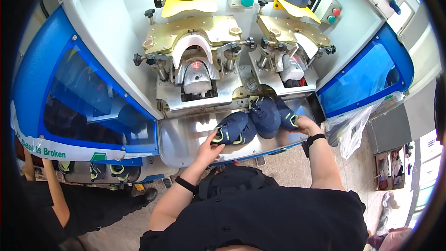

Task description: The recorder operates a heel-shaping or heel-lasting machine to mold the back part of shoe uppers.

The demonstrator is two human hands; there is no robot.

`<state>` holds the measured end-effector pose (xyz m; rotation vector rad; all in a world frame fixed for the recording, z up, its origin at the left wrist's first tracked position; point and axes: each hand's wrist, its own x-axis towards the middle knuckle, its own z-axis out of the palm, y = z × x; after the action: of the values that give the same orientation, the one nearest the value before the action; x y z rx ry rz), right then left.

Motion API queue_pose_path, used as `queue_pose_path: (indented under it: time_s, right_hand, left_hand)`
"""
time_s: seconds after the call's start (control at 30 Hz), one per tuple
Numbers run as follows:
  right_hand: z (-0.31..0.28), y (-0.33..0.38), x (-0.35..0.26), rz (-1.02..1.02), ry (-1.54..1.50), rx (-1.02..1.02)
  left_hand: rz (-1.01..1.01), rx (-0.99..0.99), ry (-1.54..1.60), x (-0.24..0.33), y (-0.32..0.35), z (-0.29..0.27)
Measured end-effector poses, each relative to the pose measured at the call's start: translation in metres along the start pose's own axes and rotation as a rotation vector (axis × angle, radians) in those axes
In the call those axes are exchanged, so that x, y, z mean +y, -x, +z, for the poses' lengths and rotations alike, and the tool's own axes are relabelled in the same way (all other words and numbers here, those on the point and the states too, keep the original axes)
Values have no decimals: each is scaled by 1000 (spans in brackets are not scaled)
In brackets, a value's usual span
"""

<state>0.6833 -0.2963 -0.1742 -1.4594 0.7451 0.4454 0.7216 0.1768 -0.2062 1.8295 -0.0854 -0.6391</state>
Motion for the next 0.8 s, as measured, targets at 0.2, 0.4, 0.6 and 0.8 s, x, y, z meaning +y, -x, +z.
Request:
queue_pose_path:
  time_s: [0.2, 0.4, 0.6, 0.8]
  right_hand:
    - [42, 11, -17, -246, 179, 816]
    - [174, 107, -148, -1512, 805, 886]
    - [237, 73, -311, -1787, 957, 941]
    - [248, 56, -345, -1672, 920, 1014]
  left_hand:
    - [38, 137, -93, 11, 21, -32]
    - [29, 304, -145, 33, 36, -70]
    - [312, 173, -71, 70, 40, -63]
    - [249, 183, 26, 58, 58, -80]
